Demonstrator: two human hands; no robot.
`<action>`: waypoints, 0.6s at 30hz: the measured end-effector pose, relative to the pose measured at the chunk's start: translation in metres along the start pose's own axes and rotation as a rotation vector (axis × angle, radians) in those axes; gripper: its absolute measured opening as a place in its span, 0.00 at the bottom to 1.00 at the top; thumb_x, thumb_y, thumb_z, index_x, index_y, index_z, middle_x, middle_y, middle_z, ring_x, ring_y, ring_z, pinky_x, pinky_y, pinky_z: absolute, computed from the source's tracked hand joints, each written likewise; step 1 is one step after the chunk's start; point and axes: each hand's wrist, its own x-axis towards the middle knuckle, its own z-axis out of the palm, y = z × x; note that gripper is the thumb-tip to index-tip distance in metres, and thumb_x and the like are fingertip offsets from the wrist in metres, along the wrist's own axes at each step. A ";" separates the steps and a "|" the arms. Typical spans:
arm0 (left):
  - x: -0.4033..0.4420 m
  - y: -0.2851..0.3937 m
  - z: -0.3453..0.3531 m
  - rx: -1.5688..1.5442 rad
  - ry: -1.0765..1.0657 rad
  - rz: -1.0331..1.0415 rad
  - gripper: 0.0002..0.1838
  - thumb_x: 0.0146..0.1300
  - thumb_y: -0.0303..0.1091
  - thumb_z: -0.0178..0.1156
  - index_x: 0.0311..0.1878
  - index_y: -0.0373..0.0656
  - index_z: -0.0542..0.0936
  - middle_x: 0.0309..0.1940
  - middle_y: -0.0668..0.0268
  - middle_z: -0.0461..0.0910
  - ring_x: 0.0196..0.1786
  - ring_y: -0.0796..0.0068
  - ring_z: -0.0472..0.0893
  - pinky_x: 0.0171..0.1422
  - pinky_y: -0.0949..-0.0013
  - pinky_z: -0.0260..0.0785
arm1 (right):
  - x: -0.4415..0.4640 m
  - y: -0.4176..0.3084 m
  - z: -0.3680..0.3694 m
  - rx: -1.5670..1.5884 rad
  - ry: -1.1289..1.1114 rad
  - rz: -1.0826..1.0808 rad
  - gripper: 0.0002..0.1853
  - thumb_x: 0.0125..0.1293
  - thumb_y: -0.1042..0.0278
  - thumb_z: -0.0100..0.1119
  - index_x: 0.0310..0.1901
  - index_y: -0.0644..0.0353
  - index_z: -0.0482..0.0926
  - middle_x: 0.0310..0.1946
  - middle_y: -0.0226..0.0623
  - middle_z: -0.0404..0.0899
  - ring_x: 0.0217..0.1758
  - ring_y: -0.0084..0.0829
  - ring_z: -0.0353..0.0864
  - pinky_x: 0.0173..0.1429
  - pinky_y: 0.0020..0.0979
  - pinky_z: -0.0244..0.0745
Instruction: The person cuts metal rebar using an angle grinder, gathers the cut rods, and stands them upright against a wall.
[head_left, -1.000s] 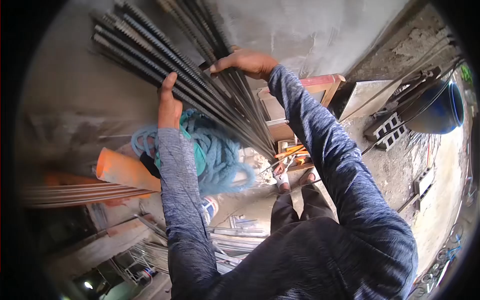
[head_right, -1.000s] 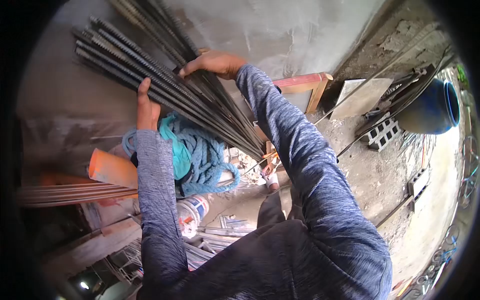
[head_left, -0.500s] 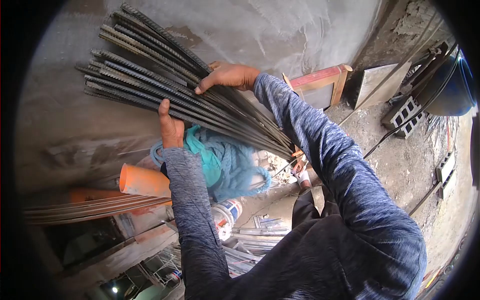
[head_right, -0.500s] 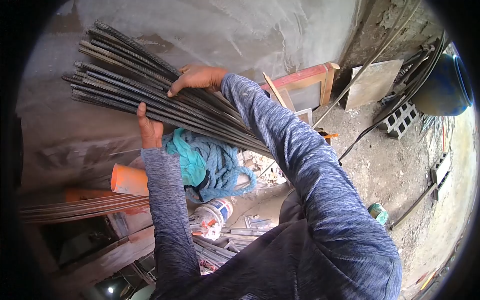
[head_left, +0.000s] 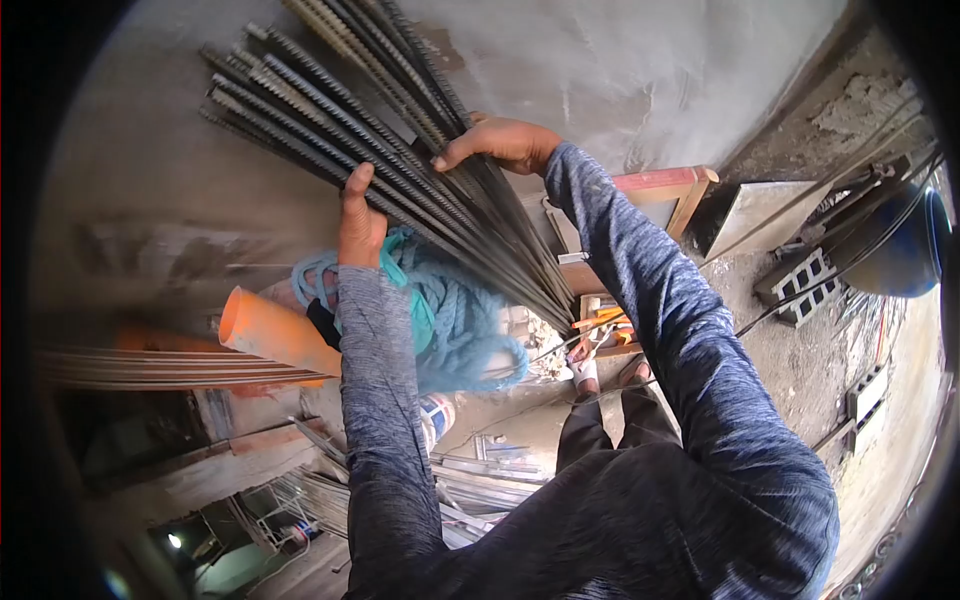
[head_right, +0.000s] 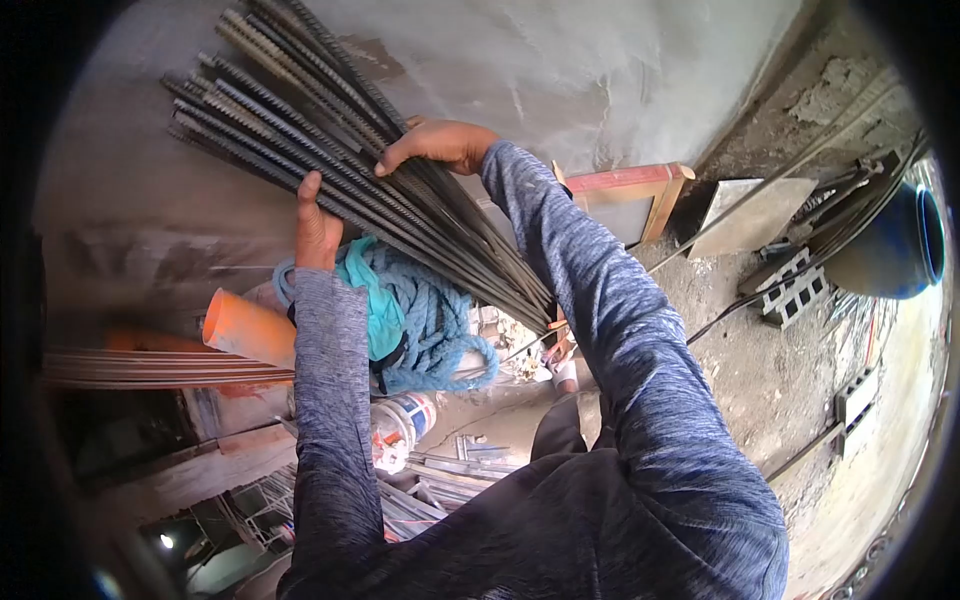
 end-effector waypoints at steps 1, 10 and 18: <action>0.001 -0.001 -0.003 0.003 -0.006 0.001 0.34 0.58 0.43 0.72 0.65 0.37 0.74 0.60 0.62 0.77 0.63 0.64 0.75 0.71 0.58 0.67 | 0.001 0.001 -0.001 0.007 0.007 0.000 0.30 0.54 0.68 0.76 0.58 0.72 0.79 0.52 0.44 0.85 0.54 0.33 0.84 0.64 0.32 0.78; 0.000 0.002 0.000 0.007 -0.031 -0.015 0.31 0.56 0.43 0.74 0.60 0.36 0.79 0.56 0.62 0.81 0.60 0.67 0.79 0.68 0.60 0.71 | -0.006 0.007 0.002 -0.006 0.112 -0.032 0.25 0.56 0.65 0.75 0.52 0.71 0.83 0.48 0.41 0.87 0.50 0.30 0.86 0.59 0.31 0.81; -0.004 0.007 0.002 0.074 0.008 -0.001 0.29 0.52 0.46 0.77 0.54 0.39 0.84 0.52 0.64 0.84 0.57 0.70 0.80 0.65 0.63 0.70 | -0.010 0.008 0.014 -0.042 0.255 -0.031 0.20 0.61 0.67 0.72 0.53 0.66 0.83 0.44 0.36 0.87 0.46 0.30 0.87 0.55 0.33 0.82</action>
